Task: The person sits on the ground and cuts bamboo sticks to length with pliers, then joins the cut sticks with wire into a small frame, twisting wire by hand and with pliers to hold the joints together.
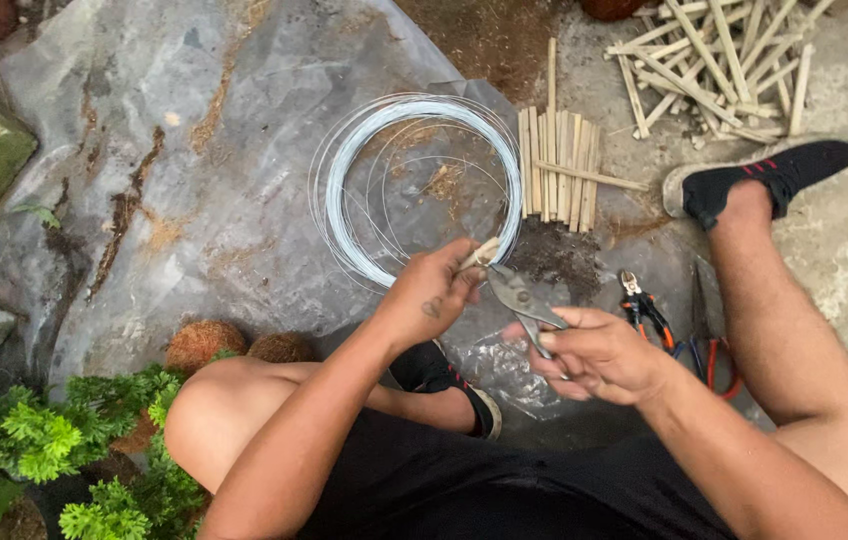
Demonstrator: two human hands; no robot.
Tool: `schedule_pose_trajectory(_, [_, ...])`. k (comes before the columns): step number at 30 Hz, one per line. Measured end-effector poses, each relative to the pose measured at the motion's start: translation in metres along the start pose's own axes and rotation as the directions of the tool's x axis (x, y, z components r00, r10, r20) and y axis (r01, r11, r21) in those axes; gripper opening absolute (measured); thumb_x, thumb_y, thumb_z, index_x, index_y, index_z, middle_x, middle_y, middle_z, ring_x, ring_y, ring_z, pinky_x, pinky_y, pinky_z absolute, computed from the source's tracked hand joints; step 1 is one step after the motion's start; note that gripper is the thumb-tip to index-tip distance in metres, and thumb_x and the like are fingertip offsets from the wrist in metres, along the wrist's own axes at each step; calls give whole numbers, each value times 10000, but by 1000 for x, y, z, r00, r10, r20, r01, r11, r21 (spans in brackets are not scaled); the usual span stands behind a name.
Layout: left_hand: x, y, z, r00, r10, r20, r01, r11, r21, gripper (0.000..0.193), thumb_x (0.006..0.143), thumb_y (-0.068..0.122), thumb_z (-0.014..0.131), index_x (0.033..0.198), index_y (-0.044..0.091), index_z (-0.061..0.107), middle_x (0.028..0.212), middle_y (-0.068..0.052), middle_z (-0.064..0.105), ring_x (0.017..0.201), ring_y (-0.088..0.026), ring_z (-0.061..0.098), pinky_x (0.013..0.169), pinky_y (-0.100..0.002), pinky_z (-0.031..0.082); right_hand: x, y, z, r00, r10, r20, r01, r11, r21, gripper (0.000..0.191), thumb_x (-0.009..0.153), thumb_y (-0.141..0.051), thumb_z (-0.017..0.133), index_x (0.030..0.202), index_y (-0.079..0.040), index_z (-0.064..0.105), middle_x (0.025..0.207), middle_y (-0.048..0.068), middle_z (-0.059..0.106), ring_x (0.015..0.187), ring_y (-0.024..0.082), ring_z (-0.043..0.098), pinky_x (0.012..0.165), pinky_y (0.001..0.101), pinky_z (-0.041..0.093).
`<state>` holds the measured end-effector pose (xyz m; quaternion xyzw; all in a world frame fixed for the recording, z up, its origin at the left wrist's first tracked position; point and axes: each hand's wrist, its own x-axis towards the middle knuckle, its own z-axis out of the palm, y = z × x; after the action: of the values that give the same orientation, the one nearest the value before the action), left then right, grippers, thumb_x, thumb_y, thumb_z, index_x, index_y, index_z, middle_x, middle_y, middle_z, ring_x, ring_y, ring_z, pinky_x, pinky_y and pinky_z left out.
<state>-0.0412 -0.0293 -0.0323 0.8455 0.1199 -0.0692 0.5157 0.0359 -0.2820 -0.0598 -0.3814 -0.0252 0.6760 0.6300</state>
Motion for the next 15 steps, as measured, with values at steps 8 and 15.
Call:
schedule_pose_trajectory(8, [1, 4, -6, 986, -146, -76, 139, 986, -91, 187, 976, 207, 592, 1097, 76, 648, 686, -75, 696, 657, -188, 727, 656, -373, 529, 5, -11, 35, 841, -518, -157, -226, -73, -971, 756, 886, -139, 573, 1590, -84, 303, 1242, 247, 615, 877, 449, 673, 731, 521, 535])
schedule_pose_trajectory(15, [4, 4, -5, 979, -189, -80, 181, 978, -102, 182, 997, 193, 568, 1082, 52, 644, 699, -83, 702, 652, -185, 725, 649, -375, 538, 17, -12, 68, 769, -626, -128, -403, -320, -857, 758, 829, -171, 607, 1540, -102, 353, 1130, 239, 601, 771, 417, 672, 701, 522, 557])
